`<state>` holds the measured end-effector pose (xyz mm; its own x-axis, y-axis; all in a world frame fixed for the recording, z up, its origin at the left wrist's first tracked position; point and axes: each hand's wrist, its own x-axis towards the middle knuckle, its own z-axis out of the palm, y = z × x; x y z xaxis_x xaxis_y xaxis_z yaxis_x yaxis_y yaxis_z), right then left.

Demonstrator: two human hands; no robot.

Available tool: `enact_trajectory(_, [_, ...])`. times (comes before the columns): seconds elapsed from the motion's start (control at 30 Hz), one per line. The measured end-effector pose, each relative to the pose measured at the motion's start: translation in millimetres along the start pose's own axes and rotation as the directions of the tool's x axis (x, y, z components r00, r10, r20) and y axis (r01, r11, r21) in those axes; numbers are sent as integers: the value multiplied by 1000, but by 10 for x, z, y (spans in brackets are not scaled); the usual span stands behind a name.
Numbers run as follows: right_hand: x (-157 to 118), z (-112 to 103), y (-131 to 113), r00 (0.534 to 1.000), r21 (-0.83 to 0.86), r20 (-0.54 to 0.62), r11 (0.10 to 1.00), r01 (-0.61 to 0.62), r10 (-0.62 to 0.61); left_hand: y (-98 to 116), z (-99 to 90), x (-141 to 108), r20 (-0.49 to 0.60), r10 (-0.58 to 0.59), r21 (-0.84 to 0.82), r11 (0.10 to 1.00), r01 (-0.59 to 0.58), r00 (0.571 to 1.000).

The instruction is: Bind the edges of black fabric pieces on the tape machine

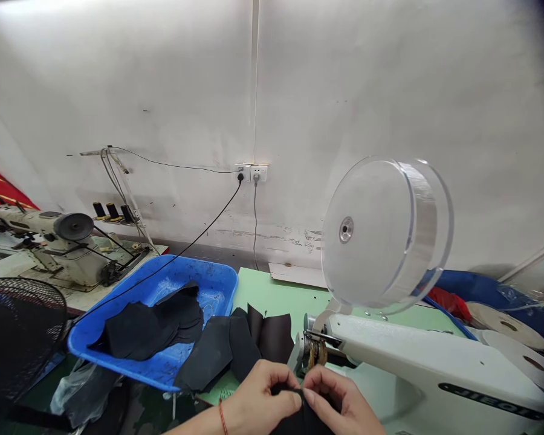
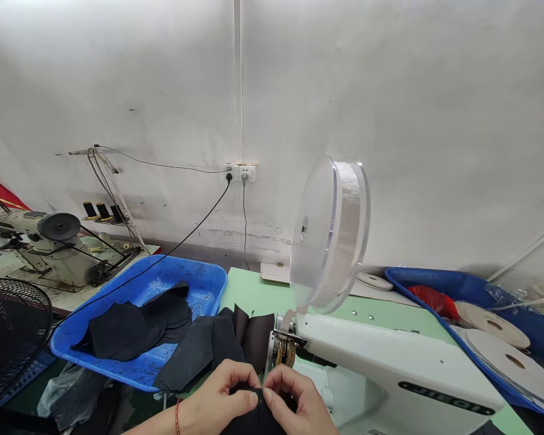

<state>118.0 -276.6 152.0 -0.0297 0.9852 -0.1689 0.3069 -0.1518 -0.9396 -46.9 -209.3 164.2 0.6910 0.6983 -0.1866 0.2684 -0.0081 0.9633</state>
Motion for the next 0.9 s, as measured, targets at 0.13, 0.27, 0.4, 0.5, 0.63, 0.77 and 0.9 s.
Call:
enact_trajectory(0.13, [14, 11, 27, 1000, -29, -9, 1000, 12, -12, -25, 5, 39, -31, 16, 62, 998, -14, 999])
enact_trajectory(0.27, [14, 17, 26, 999, -15, -35, 1000, 26, -27, -35, 37, 62, -57, 6, 88, 996, -1, 998])
enact_trajectory(0.4, [14, 16, -11, 997, -6, -74, 999, 36, -37, -24, 75, 67, -120, 67, 171, 984, -45, 991])
enact_trajectory(0.5, [25, 2, -20, 996, -25, -88, 999, 26, -28, -32, 97, 78, -127, 56, 135, 990, -39, 990])
enact_trajectory(0.63, [33, -32, -23, 999, 67, -53, 998, 4, 0, -80, 87, 99, -62, 20, -45, 999, -23, 998])
enact_trajectory(0.77, [40, -32, -72, 999, 126, -29, 992, -9, 13, -99, 54, 103, 28, 53, -139, 989, -48, 998])
enact_trajectory(0.9, [22, -69, -18, 999, 137, -25, 990, -18, 22, -69, 89, 141, 10, 57, -161, 985, -55, 998])
